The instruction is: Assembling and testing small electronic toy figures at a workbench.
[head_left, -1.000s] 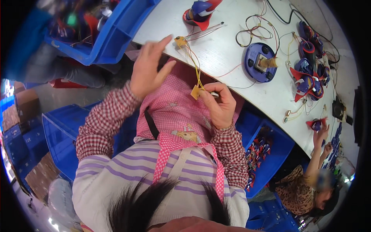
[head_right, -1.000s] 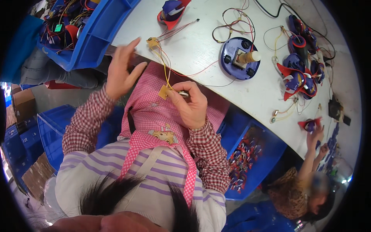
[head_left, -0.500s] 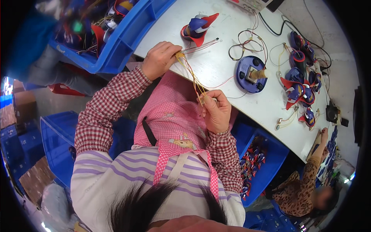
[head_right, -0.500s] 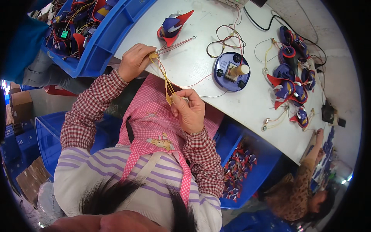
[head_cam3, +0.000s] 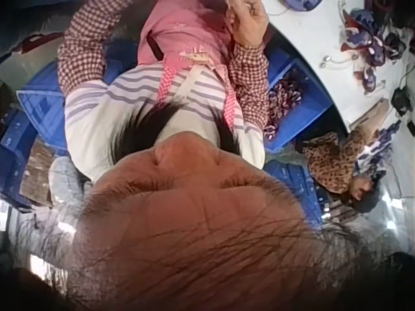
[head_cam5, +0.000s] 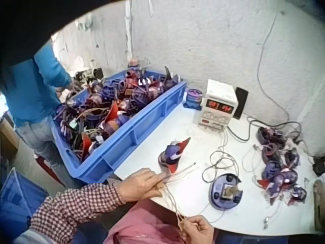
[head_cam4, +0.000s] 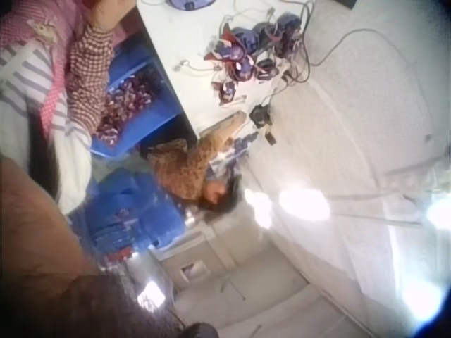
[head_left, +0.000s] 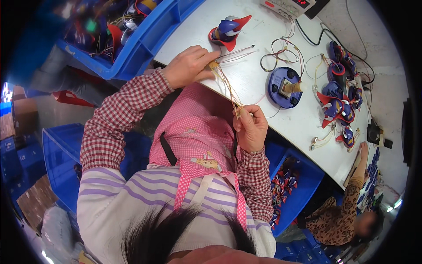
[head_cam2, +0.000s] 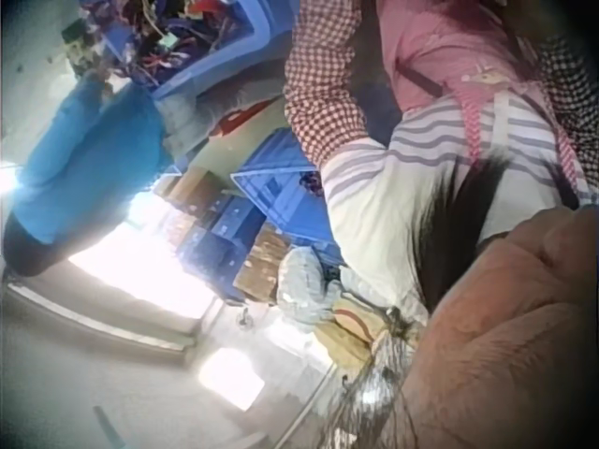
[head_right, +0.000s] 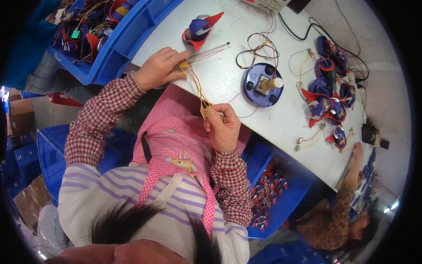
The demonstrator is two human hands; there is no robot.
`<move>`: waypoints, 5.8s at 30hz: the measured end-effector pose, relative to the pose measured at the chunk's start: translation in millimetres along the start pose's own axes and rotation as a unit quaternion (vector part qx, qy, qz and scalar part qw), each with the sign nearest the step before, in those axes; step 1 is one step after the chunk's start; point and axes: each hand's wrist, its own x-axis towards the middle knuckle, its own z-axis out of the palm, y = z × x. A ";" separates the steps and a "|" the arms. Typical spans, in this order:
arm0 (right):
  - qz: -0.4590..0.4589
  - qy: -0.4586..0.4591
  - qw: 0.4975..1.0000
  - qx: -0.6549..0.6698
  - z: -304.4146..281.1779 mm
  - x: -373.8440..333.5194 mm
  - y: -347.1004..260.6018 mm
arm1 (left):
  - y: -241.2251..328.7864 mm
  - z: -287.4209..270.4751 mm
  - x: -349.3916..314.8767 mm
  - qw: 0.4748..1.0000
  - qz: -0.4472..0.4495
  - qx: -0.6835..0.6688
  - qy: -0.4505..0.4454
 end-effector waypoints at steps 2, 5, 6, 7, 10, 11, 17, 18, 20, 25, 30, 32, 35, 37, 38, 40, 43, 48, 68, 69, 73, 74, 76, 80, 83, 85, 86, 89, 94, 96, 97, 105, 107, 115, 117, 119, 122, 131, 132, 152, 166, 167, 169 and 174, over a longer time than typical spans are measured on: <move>-0.003 0.005 1.000 -0.002 -1.1 0.4 -0.9 | -1.9 -8.7 -2.6 1.000 -0.025 -0.005 0.015; -0.003 0.008 1.000 -0.008 -2.1 1.1 -0.7 | -4.0 -7.7 1.3 0.992 -0.102 -0.050 0.054; 0.001 0.009 1.000 -0.008 -2.1 1.3 0.0 | -4.1 -3.6 4.6 0.986 -0.136 -0.073 0.069; 0.005 0.010 1.000 -0.010 -2.0 1.1 0.5 | -6.2 1.0 10.4 0.988 -0.119 -0.052 0.084; 0.012 0.003 1.000 -0.008 0.0 -0.4 1.8 | -7.8 14.5 23.7 0.988 -0.115 -0.040 0.095; 0.013 0.013 1.000 -0.014 1.3 -0.6 1.8 | -7.5 17.7 26.4 0.986 -0.136 -0.052 0.087; -0.005 0.029 0.997 -0.078 11.6 4.3 -7.9 | -16.8 29.1 51.0 0.985 -0.157 -0.028 0.058; -0.011 0.026 0.995 -0.094 13.3 6.6 -9.6 | -18.3 31.9 57.7 0.981 -0.172 -0.051 0.070; -0.013 0.047 0.992 -0.116 16.0 12.7 -12.4 | -18.9 35.3 71.3 0.969 -0.208 -0.094 0.091; -0.026 0.074 0.982 -0.169 21.8 21.1 -9.8 | 25.5 12.6 37.1 0.917 -0.249 -0.254 0.181; -0.025 0.051 0.977 -0.208 26.5 24.2 1.7 | 86.1 6.5 -21.3 0.729 -0.435 -0.526 -0.043; 0.012 0.037 0.985 -0.166 25.1 24.6 2.7 | 90.3 13.5 -26.5 0.688 -0.434 -0.581 -0.013; 0.087 0.020 0.994 -0.056 20.6 23.2 -3.7 | 88.0 20.5 -27.2 0.651 -0.439 -0.619 0.030; 0.112 0.018 0.993 -0.001 18.2 19.2 -10.5 | 86.5 21.0 -28.9 0.652 -0.448 -0.611 0.036; 0.135 0.018 0.990 0.039 17.5 18.0 -13.8 | 86.4 21.0 -29.8 0.667 -0.430 -0.606 0.049; 0.179 0.017 0.976 0.125 17.4 15.0 -18.9 | 86.4 20.8 -31.1 0.694 -0.404 -0.592 0.071; 0.190 -0.004 0.966 0.173 19.8 10.0 -21.1 | 86.3 20.3 -31.2 0.680 -0.411 -0.606 0.039; 0.139 -0.010 0.988 -0.064 22.3 9.1 -18.9 | 86.6 14.5 -31.4 0.673 -0.434 -0.599 0.024; -0.315 0.040 0.613 -0.724 12.1 71.1 -18.2 | 75.0 16.7 -26.0 0.658 -0.413 -0.629 0.034; -0.321 0.039 0.615 -0.719 9.9 72.7 -17.7 | 74.8 16.6 -25.4 0.655 -0.413 -0.632 0.030; -0.322 0.037 0.640 -0.697 3.5 74.6 -17.7 | 74.8 15.7 -24.1 0.663 -0.410 -0.627 0.023; -0.325 0.035 0.637 -0.698 2.5 74.8 -18.3 | 74.8 15.7 -23.7 0.656 -0.417 -0.629 0.017; -0.308 0.031 0.638 -0.705 1.7 74.6 -18.7 | 75.3 16.0 -23.4 0.645 -0.409 -0.645 0.018; -0.297 0.026 0.643 -0.705 3.4 74.3 -19.6 | 76.3 17.3 -22.8 0.631 -0.413 -0.656 0.025; -0.286 0.026 0.649 -0.704 7.3 72.5 -22.4 | 76.7 18.7 -21.7 0.622 -0.413 -0.665 0.029; -0.281 0.030 0.650 -0.705 11.0 69.5 -25.9 | 77.0 20.2 -20.4 0.619 -0.420 -0.663 0.028; -0.278 0.034 0.652 -0.705 13.2 66.8 -28.1 | 77.1 21.0 -19.8 0.618 -0.418 -0.666 0.029; -0.315 0.047 0.658 -0.682 21.1 54.8 -34.3 | 78.1 23.9 -16.7 0.617 -0.416 -0.667 0.039; -0.238 -0.055 0.760 -0.602 30.9 28.0 -35.5 | 82.9 26.0 -11.7 0.611 -0.426 -0.666 0.044; -0.227 -0.056 0.767 -0.597 32.3 25.0 -31.0 | 84.8 26.2 -9.5 0.609 -0.428 -0.666 0.043; -0.234 -0.046 0.772 -0.589 32.2 24.8 -28.8 | 85.9 26.5 -8.7 0.608 -0.428 -0.668 0.043; -0.239 -0.022 0.797 -0.555 26.7 28.5 -25.2 | 89.4 28.5 -3.9 0.609 -0.414 -0.674 0.053; -0.250 -0.026 0.790 -0.559 26.7 28.7 -26.0 | 90.4 27.9 -2.5 0.610 -0.418 -0.671 0.058; -0.359 -0.032 0.739 -0.569 30.4 39.3 -22.9 | 92.9 29.9 4.4 0.608 -0.430 -0.659 0.106; -0.314 -0.036 0.744 -0.589 30.9 38.5 -25.7 | 87.1 31.2 5.7 0.658 -0.438 -0.607 0.076; -0.273 -0.041 0.751 -0.600 28.7 33.8 -33.8 | 77.5 31.8 8.6 0.830 -0.374 -0.410 0.061; -0.319 0.016 0.741 -0.591 13.7 11.2 -63.0 | 67.3 28.3 14.9 0.948 -0.269 -0.156 0.072; -0.247 0.091 0.769 -0.583 -39.9 57.3 -131.7 | 120.8 65.1 89.1 0.989 -0.079 -0.122 0.005; -0.233 0.079 0.785 -0.569 -40.7 63.6 -130.0 | 122.2 73.5 97.5 0.991 -0.085 -0.102 -0.002; -0.337 0.195 0.683 -0.618 -84.1 125.4 -169.7 | 111.3 36.9 77.6 0.977 -0.069 -0.162 0.120; -0.374 -0.179 0.618 -0.668 80.2 115.1 -30.6 | -67.5 27.3 102.7 0.932 -0.305 -0.192 -0.047; -0.377 -0.153 0.576 -0.709 86.0 127.2 -17.7 | -69.3 27.0 103.1 0.923 -0.323 -0.196 -0.071; -0.367 -0.109 0.487 -0.785 92.3 146.7 2.8 | -73.0 26.4 103.0 0.918 -0.335 -0.199 -0.068; -0.361 -0.128 0.447 -0.809 94.6 165.8 12.9 | -82.5 25.9 108.0 0.913 -0.305 -0.260 -0.075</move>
